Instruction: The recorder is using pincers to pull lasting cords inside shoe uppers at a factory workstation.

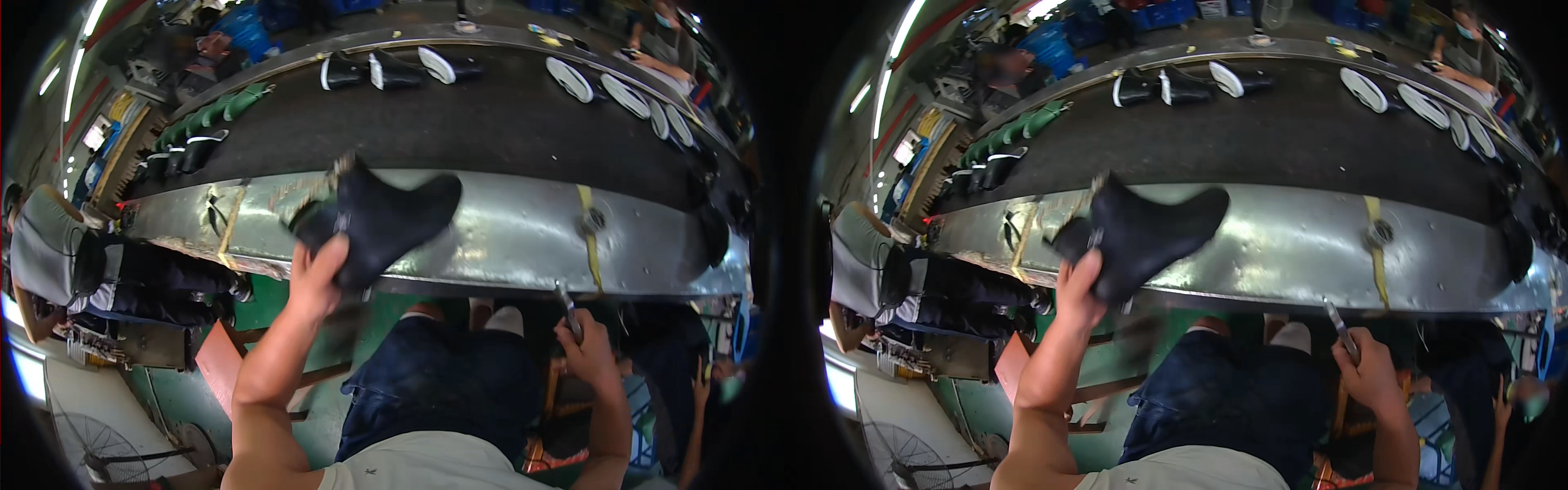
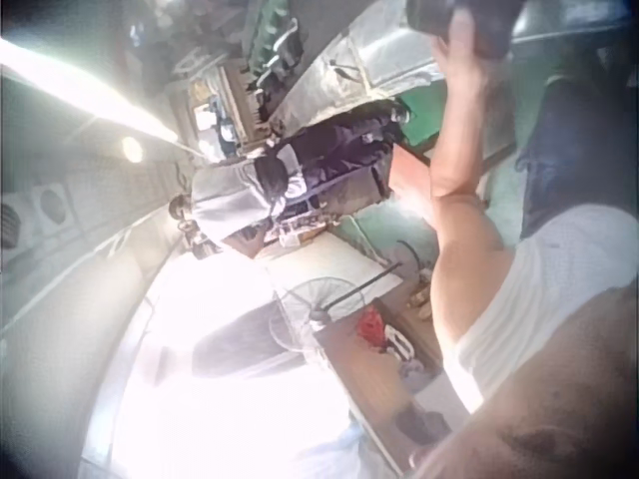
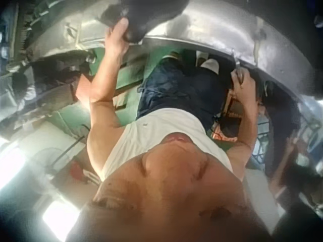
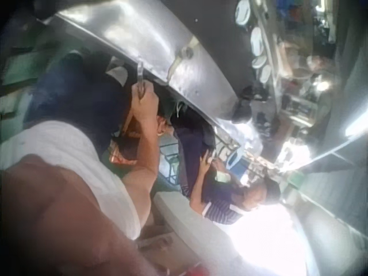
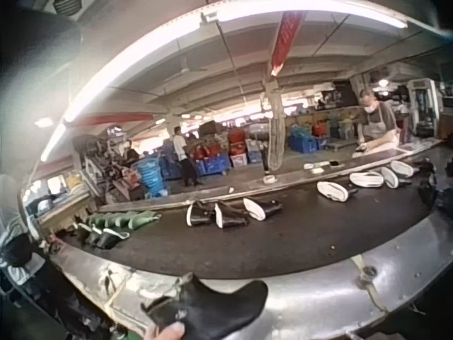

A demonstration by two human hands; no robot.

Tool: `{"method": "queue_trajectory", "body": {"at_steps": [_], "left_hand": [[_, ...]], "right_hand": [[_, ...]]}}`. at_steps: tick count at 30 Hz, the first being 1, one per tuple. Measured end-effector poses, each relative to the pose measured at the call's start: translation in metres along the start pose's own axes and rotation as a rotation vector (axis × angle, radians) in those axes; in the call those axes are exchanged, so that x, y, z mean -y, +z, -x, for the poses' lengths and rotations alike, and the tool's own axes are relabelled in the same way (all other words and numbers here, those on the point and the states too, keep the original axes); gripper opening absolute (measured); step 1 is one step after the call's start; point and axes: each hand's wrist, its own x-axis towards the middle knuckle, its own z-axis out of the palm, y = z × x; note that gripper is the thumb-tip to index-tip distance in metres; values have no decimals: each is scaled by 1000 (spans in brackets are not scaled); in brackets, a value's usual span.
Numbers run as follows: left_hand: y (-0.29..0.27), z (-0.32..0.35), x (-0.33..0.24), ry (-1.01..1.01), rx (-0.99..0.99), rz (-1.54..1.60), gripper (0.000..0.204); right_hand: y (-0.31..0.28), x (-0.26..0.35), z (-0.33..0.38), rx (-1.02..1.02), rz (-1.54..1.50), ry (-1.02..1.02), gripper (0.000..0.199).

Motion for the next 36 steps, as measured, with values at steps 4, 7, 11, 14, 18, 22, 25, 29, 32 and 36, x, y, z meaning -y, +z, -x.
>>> {"method": "queue_trajectory", "body": {"at_steps": [4,7,11,14,18,22,25,29,32,36], "left_hand": [[-20,-162,18,242,-129,-357,41],[-40,-263,38,248,-352,-589,44],[-120,-339,76,324,-617,-1115,69],[-187,-345,65,196,-572,-948,76],[-158,-317,76,186,-617,-1074,84],[-43,-273,109,282,-13,-884,21],[56,-343,141,-201,110,-659,33],[107,-506,210,-100,-49,-630,44],[164,-565,240,-328,-318,-689,54],[138,-620,244,-226,-373,-588,55]], "right_hand": [[-7,11,-48,-219,578,-367,35],[-5,-11,-81,-300,591,-420,43],[-5,-24,-118,-344,516,-550,45],[-2,-24,-135,-323,412,-582,46],[-10,-30,-134,-341,416,-538,38],[-13,-34,-134,-320,411,-481,37],[-19,-35,-133,-298,401,-462,37],[-21,-35,-138,-239,403,-463,34],[-25,-36,-139,-220,429,-421,31],[-26,-34,-143,-233,404,-470,30]]}}
